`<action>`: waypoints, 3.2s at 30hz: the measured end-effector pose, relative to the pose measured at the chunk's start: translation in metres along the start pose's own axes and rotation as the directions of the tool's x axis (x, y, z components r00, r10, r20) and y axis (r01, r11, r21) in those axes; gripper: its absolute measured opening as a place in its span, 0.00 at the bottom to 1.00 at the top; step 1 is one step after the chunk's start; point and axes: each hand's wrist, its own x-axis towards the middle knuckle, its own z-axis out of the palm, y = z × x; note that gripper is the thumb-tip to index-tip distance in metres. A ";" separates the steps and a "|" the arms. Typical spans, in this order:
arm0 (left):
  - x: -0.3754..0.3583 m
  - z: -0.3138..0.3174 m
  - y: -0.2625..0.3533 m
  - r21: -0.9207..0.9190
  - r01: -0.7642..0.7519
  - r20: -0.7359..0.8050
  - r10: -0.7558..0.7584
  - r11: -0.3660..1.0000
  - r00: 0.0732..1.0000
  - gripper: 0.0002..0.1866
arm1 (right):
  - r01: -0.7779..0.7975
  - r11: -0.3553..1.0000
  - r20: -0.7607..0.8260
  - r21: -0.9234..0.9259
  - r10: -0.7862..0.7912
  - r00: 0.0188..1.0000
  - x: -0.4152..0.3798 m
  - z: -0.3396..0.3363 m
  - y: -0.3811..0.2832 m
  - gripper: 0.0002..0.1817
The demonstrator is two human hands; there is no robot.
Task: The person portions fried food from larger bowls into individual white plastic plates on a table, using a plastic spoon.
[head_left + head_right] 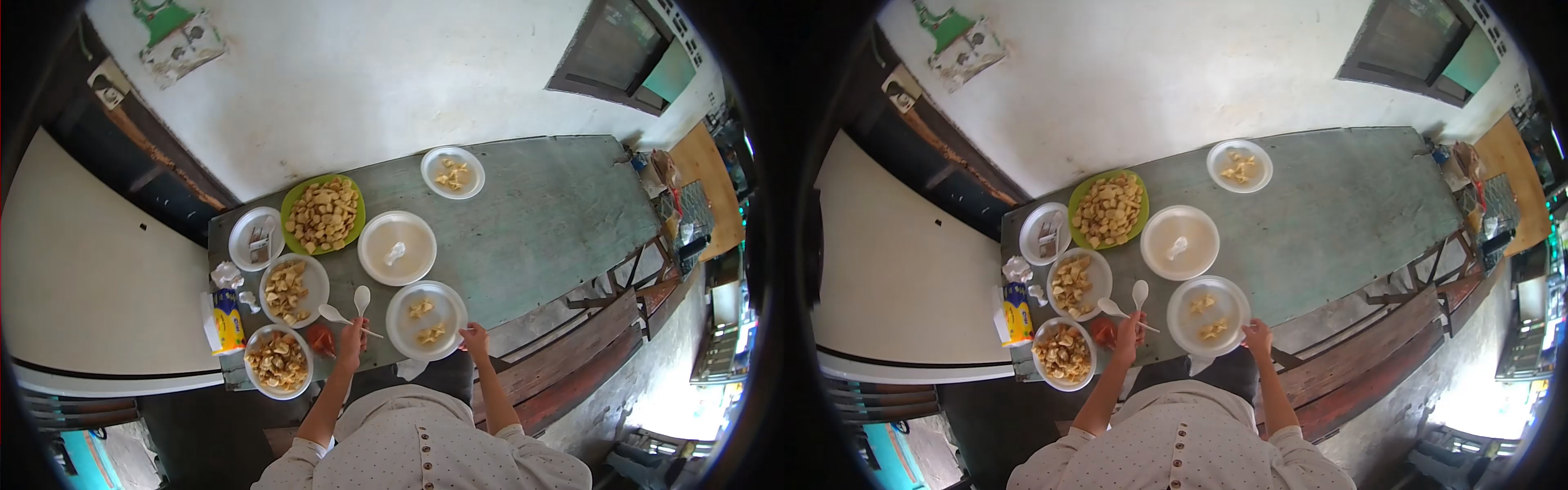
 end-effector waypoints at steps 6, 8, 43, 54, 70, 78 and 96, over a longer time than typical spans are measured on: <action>0.036 0.059 0.005 0.067 -0.040 -0.002 0.040 0.997 0.999 0.14 | -0.083 0.991 -0.238 0.102 0.106 0.965 0.075 -0.092 -0.002 0.18; 0.038 0.090 0.014 0.031 -0.037 -0.033 0.038 0.999 0.999 0.13 | -0.094 0.983 -0.284 0.160 0.137 0.949 0.110 -0.117 -0.012 0.18; 0.087 0.278 -0.008 -0.025 -0.078 -0.298 0.067 0.997 0.952 0.12 | 0.160 0.978 -0.345 0.137 -0.104 0.933 0.423 -0.096 -0.175 0.18; 0.086 0.273 -0.012 -0.018 -0.050 -0.288 0.043 0.999 0.957 0.12 | 0.139 0.947 -0.245 0.289 -0.067 0.967 0.407 -0.070 -0.173 0.18; 0.075 0.185 -0.036 0.491 -0.384 -0.033 0.458 0.782 0.888 0.19 | -0.188 0.982 0.832 0.018 0.089 0.547 0.088 -0.009 -0.136 0.21; 0.018 0.041 0.011 0.668 -0.310 -0.068 0.471 0.676 0.880 0.22 | -0.287 0.916 0.750 0.279 -0.021 0.661 -0.001 0.116 -0.116 0.12; 0.016 -0.109 0.057 0.942 -0.235 0.007 0.684 0.240 0.729 0.21 | 0.680 0.715 0.644 -0.166 -0.444 0.624 -0.039 0.249 -0.130 0.15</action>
